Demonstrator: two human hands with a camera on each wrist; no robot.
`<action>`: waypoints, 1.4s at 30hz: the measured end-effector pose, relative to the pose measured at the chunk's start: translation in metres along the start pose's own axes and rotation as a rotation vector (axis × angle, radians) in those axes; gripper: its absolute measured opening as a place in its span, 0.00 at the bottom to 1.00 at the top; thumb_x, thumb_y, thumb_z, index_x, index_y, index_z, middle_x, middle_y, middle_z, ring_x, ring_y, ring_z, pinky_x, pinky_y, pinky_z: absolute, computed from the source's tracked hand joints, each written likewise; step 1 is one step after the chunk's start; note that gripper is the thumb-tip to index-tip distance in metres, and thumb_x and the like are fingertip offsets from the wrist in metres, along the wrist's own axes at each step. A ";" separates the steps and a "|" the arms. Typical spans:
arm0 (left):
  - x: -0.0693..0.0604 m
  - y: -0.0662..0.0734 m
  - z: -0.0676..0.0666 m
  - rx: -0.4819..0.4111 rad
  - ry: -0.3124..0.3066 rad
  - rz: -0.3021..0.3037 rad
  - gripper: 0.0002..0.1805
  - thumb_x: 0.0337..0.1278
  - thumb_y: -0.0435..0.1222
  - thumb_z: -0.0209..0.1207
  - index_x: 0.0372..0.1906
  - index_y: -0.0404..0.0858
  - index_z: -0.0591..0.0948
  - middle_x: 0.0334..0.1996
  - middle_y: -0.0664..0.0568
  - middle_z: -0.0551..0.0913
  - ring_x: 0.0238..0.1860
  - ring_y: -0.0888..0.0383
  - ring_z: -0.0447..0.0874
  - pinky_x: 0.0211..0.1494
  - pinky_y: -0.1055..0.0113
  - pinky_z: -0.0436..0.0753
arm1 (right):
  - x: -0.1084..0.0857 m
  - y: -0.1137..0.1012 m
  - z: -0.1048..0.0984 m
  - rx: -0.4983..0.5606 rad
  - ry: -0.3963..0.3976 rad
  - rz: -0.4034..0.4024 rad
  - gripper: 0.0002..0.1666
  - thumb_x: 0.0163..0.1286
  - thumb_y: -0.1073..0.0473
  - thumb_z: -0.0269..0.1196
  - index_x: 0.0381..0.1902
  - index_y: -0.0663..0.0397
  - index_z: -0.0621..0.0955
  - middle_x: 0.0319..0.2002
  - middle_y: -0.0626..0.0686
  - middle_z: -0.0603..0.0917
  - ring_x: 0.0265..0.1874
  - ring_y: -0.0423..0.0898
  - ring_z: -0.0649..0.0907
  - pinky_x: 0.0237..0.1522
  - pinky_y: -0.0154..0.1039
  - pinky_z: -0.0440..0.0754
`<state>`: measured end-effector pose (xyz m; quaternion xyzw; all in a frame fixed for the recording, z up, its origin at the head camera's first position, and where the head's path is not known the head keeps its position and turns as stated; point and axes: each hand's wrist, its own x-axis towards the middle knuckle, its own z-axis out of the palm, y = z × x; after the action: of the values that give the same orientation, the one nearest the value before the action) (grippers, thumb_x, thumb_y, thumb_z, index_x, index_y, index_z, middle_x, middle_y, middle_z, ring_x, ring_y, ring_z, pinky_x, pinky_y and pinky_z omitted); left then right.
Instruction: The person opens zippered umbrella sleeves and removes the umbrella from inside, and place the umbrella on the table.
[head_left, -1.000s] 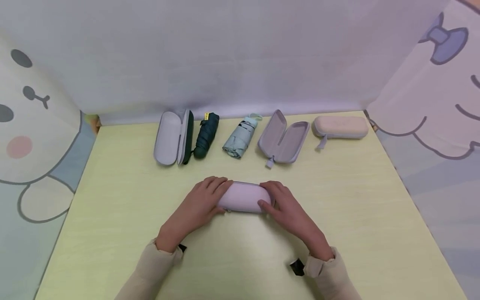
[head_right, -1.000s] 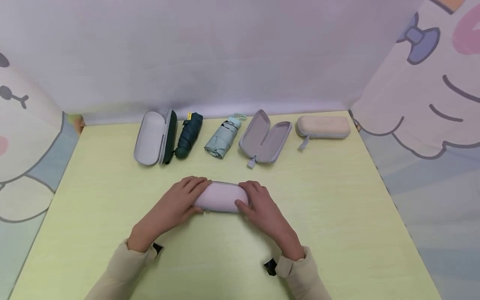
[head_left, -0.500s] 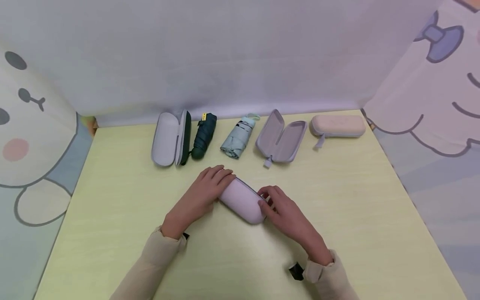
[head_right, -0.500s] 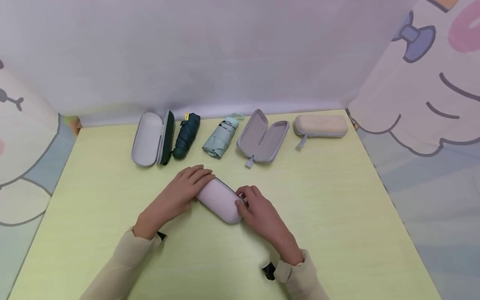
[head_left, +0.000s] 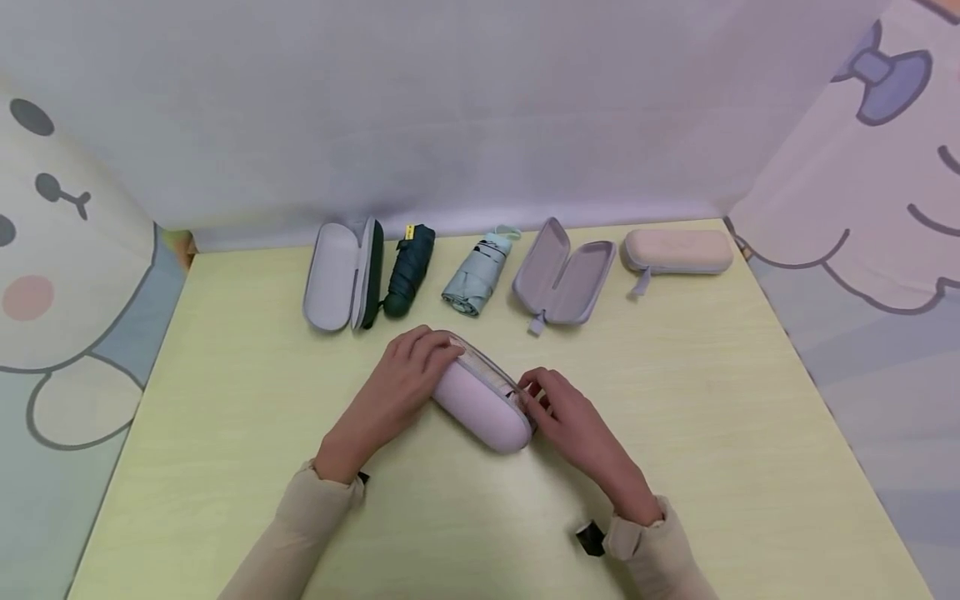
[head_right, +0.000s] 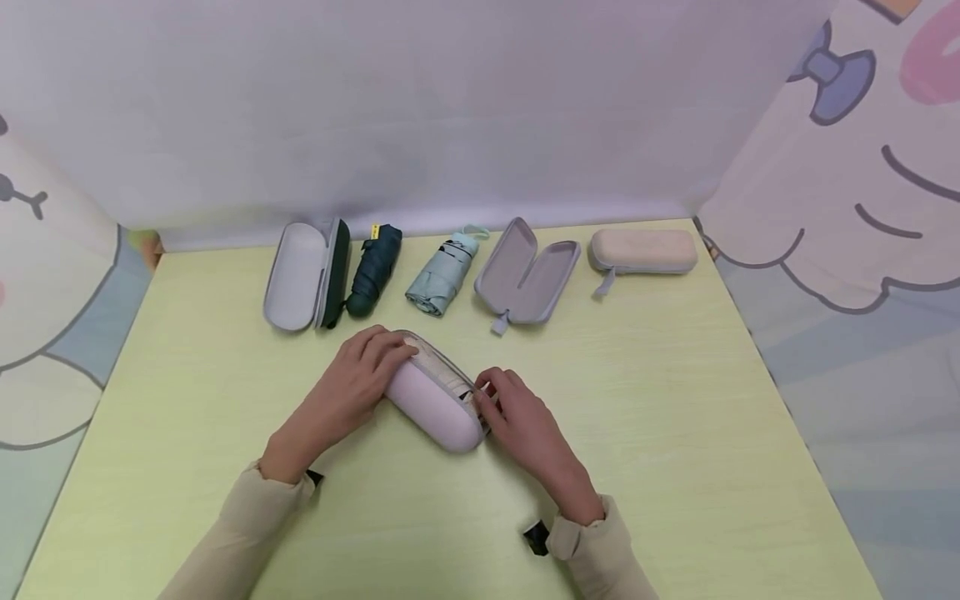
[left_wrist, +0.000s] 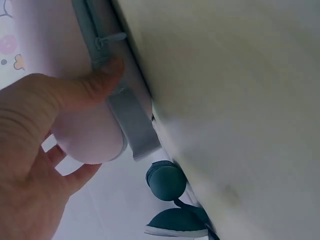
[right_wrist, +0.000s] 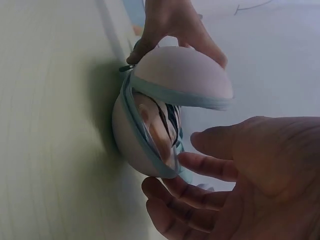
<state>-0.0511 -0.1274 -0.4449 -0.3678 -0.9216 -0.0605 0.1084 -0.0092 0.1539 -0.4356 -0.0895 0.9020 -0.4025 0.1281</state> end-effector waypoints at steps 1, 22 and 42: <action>-0.002 0.000 0.000 0.009 0.004 -0.001 0.35 0.63 0.28 0.69 0.72 0.43 0.68 0.68 0.45 0.70 0.69 0.43 0.67 0.73 0.46 0.71 | 0.000 0.000 0.001 -0.005 0.001 0.006 0.11 0.80 0.54 0.61 0.55 0.48 0.78 0.45 0.49 0.82 0.35 0.40 0.80 0.38 0.35 0.80; -0.036 0.008 -0.033 -0.092 0.039 0.060 0.12 0.59 0.37 0.74 0.47 0.48 0.87 0.45 0.56 0.87 0.53 0.52 0.83 0.69 0.50 0.77 | -0.001 -0.002 0.011 -0.147 0.118 -0.034 0.09 0.77 0.60 0.63 0.52 0.45 0.79 0.42 0.48 0.82 0.33 0.39 0.80 0.36 0.38 0.79; 0.015 0.007 -0.026 -0.044 -0.301 0.088 0.46 0.52 0.45 0.79 0.76 0.52 0.70 0.72 0.47 0.71 0.75 0.43 0.66 0.71 0.41 0.74 | -0.001 0.001 0.011 -0.146 0.137 -0.103 0.08 0.77 0.60 0.64 0.51 0.44 0.81 0.39 0.46 0.81 0.29 0.37 0.78 0.31 0.33 0.76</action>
<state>-0.0526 -0.1172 -0.4156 -0.4148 -0.9090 -0.0199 -0.0363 -0.0053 0.1469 -0.4432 -0.1171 0.9298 -0.3468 0.0385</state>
